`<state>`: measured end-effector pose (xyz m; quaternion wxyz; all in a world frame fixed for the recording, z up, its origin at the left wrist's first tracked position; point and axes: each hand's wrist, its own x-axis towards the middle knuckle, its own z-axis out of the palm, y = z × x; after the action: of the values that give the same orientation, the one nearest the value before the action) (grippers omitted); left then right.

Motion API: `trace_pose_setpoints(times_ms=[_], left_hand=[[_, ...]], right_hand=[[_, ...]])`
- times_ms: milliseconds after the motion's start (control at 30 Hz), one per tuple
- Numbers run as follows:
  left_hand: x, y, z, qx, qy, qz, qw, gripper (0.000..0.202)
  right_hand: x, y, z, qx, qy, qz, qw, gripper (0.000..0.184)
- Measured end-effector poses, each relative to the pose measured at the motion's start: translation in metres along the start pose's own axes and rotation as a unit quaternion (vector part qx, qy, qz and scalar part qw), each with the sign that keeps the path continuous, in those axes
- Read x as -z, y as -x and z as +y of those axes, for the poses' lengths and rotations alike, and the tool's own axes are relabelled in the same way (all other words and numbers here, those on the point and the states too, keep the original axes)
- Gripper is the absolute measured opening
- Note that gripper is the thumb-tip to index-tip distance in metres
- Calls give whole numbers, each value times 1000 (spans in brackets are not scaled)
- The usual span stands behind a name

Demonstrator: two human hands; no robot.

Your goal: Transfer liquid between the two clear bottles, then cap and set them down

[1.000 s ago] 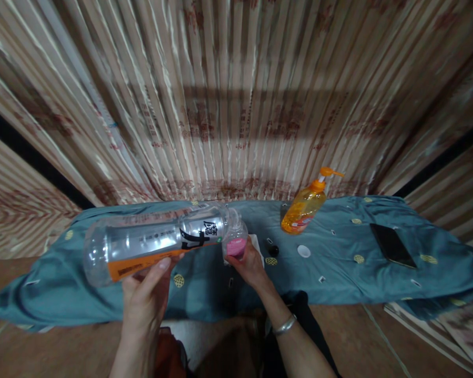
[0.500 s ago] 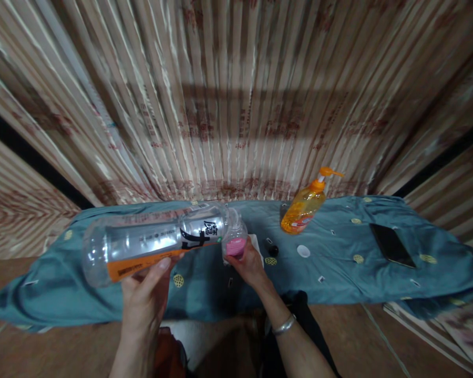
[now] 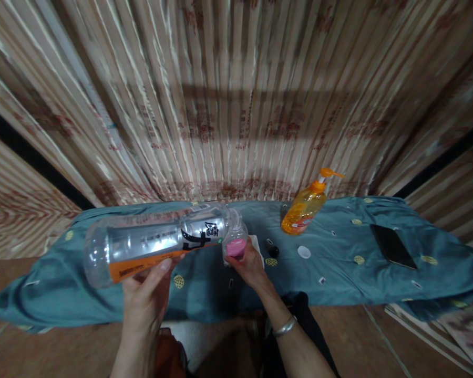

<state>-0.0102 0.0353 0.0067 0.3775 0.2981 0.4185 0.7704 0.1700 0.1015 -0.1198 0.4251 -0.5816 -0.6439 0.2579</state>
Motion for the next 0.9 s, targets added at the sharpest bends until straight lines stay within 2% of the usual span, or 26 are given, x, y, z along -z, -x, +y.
trace_pose_setpoints(times_ms=[200, 900], left_hand=[[-1, 1, 1, 6, -1, -5, 1000, 22], [0, 2, -2, 3, -4, -13, 1000, 22]], right_hand=[[-2, 0, 3, -4, 11, 2, 1000, 55], [-1, 1, 6, 4, 9, -2, 1000, 63]])
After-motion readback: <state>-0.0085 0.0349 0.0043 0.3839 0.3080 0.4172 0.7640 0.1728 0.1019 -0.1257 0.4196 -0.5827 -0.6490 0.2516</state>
